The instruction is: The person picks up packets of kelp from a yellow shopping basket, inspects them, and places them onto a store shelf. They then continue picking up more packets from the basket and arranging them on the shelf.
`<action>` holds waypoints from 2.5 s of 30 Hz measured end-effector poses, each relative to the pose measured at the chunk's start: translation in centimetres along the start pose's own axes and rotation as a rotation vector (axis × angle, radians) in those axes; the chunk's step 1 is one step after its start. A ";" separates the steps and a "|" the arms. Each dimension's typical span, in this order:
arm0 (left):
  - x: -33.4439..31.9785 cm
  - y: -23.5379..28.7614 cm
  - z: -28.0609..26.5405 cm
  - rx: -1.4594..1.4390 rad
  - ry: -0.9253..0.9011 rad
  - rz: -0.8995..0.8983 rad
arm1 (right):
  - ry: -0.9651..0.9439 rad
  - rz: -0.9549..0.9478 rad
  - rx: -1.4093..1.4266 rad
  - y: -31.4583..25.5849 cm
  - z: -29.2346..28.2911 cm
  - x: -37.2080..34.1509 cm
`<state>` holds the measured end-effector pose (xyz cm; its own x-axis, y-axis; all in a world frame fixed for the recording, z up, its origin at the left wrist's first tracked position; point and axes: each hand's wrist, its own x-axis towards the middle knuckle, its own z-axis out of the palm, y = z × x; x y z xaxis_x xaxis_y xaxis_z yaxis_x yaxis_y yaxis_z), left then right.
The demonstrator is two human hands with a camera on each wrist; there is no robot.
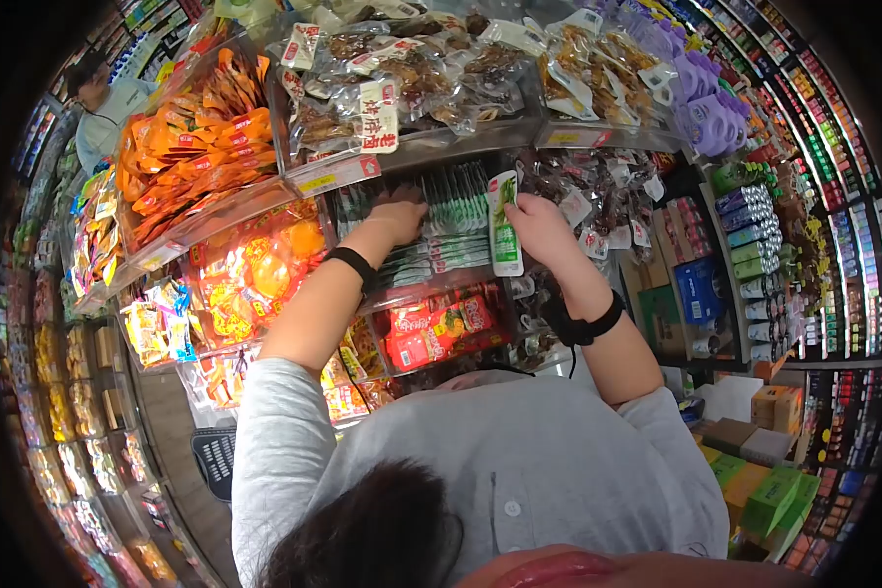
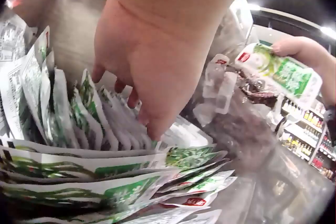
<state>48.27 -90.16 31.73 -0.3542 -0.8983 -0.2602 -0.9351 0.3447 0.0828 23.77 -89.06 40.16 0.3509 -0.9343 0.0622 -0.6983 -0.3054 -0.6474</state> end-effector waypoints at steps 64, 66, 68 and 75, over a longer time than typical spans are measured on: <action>8.5 4.9 1.2 -0.265 -0.129 0.111 | -0.236 -0.027 -0.896 4.2 11.3 10.5; 8.3 5.1 1.1 -0.253 -0.125 0.088 | -0.330 -0.100 -0.942 6.6 12.7 11.1; 7.6 5.7 0.5 -0.151 -0.133 0.117 | -0.408 -0.106 -0.955 8.1 13.5 12.0; 3.5 5.4 -4.8 -0.227 -0.435 0.058 | -0.404 -0.031 -0.866 5.6 13.1 11.4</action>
<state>41.91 -92.71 35.87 -0.4116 -0.6659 -0.6223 -0.9109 0.2792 0.3037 31.97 -99.01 27.29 0.4524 -0.8392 -0.3019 -0.8475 -0.5099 0.1473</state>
